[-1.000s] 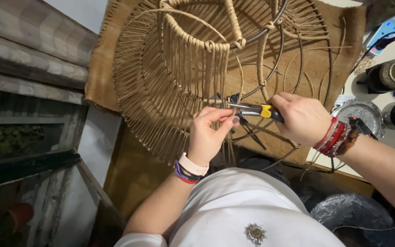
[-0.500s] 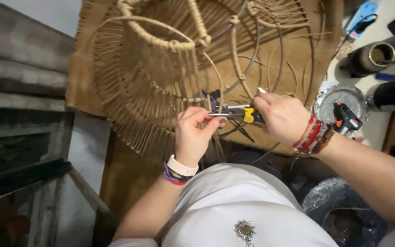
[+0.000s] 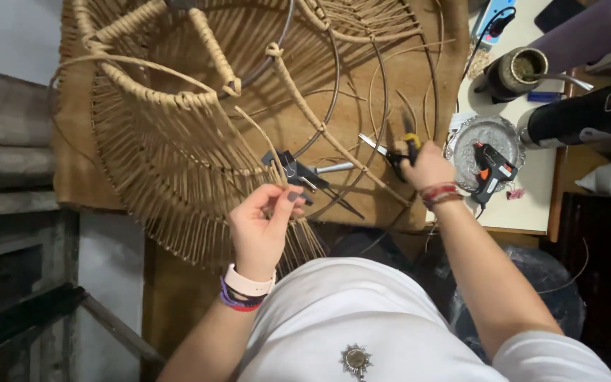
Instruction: Assembling a wicker lampshade using a hot glue gun, scissors, and pliers
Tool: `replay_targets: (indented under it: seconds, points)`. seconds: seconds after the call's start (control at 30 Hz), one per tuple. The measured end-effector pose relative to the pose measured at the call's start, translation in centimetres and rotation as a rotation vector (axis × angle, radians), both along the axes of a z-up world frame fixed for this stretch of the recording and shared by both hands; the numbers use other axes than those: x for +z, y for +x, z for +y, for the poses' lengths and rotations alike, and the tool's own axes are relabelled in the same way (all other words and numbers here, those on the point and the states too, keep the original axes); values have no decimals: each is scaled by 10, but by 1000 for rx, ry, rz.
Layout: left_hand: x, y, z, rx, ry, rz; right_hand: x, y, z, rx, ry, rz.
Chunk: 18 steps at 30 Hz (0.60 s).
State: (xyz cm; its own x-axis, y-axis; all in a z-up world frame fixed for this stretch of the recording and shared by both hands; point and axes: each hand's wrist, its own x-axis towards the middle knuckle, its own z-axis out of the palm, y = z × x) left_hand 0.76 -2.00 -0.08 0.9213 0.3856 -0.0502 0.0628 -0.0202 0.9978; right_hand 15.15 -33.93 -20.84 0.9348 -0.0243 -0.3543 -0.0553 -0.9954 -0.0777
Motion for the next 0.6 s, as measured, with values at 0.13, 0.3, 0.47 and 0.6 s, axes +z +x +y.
replay_targets:
  seconds: [0.13,0.3,0.47,0.6]
  points:
    - [-7,-1,-5,-3,-58,-41,-69,14,2,46,42,-111]
    - [-11,-4,-2,17,-118,-100,51,-32,64,395,469,-609]
    - [-9,-3,-1,65,-143,-125,-5,-43,173,732,194,-93]
    - [-8,-3,-1,86,-129,-149,-104,-21,220,981,-138,137]
